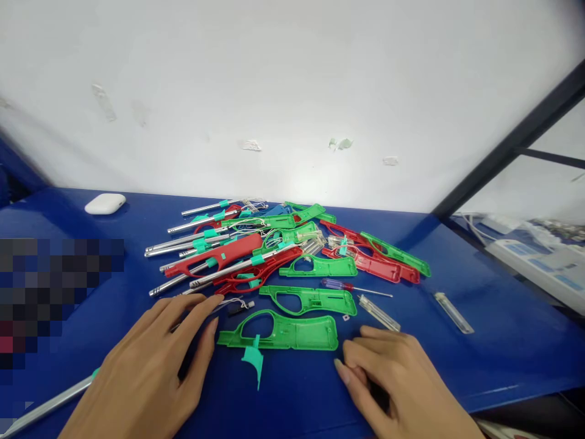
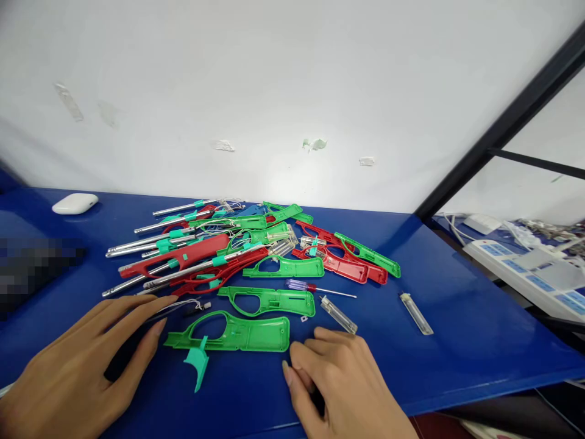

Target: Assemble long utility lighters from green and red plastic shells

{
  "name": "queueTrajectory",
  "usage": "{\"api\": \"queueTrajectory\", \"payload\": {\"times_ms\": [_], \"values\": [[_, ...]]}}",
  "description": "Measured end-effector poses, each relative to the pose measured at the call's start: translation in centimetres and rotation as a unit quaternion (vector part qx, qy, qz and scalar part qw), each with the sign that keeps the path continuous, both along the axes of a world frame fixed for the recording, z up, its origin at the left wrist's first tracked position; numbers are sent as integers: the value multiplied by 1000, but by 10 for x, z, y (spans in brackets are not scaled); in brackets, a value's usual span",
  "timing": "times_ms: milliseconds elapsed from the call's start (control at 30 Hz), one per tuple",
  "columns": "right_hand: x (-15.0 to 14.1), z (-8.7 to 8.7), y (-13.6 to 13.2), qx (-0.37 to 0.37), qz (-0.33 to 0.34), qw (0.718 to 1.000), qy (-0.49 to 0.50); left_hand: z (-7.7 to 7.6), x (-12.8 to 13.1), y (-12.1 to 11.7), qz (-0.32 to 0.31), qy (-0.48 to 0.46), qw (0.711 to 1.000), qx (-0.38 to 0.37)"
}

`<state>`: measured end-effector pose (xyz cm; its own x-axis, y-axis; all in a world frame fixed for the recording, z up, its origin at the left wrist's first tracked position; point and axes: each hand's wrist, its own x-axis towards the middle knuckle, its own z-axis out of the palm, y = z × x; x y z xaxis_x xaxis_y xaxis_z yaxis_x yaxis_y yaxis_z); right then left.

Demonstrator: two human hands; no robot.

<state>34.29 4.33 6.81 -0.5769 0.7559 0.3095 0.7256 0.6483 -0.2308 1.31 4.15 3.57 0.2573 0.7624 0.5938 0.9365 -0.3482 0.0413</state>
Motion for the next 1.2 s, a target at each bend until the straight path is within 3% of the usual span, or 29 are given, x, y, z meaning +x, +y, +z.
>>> {"api": "queueTrajectory", "payload": {"times_ms": [200,433,567,733,967,1200], "values": [[1,-9,3,-13,-29,999,4,0,-1,0,3,-1,1000,9],[3,-10,10,6,-115,988,104,2,1,0,-18,-9,1000,7],[8,-9,8,21,-193,961,195,5,3,-2,-50,-25,998,6],[19,-11,9,-54,-267,914,301,10,5,-3,-87,-40,995,4],[28,-17,15,-128,-261,877,382,7,4,-2,-94,-38,995,8],[28,-15,15,-171,-245,865,403,2,-4,-9,-84,16,996,-27]]}}
